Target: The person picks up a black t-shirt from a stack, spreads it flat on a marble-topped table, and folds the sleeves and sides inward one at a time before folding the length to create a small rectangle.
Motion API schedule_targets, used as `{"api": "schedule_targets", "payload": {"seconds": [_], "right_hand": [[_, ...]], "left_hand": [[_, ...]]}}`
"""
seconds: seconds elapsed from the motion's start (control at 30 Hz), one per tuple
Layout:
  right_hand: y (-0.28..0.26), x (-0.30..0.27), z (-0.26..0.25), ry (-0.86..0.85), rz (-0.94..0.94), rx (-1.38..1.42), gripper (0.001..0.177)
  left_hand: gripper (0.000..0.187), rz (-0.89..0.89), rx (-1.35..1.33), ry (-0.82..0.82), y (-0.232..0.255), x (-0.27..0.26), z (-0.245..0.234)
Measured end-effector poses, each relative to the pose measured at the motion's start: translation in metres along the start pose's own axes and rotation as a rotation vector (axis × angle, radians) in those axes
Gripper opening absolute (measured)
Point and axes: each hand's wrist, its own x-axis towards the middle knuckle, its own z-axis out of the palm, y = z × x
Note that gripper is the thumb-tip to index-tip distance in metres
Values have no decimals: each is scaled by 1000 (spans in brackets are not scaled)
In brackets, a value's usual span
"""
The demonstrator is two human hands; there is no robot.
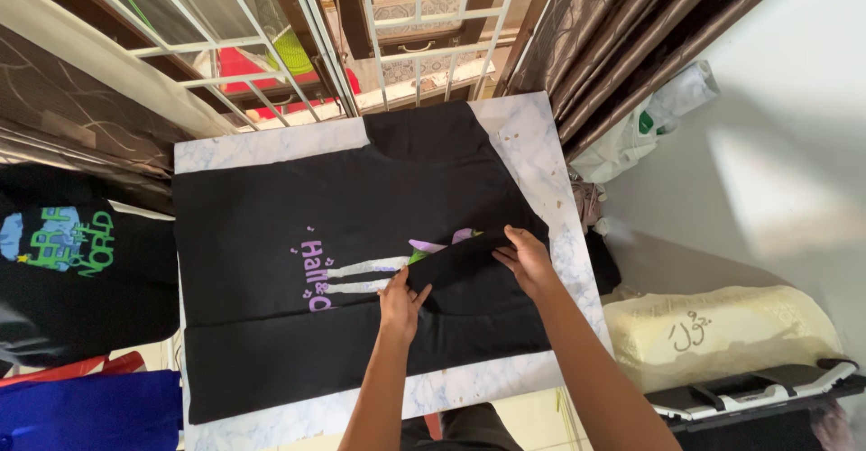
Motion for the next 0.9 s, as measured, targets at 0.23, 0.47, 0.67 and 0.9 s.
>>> {"api": "schedule_targets", "payload": {"seconds": [0.23,0.47,0.67,0.9], "right_hand": [[4,-88,-33,142,25,-204,27],[56,-123,-80,267,109,-505,32],[79,-128,-97,269,65,-525,33],[82,-141,-94,283,-54,-621,32]], "left_hand": [[30,-38,268,48,3,-78,3],[41,-60,535,98,-41,-102,-30],[42,40,703,66,-50,-104,-40],[43,193,1092,167,-37,-121,-32]]}}
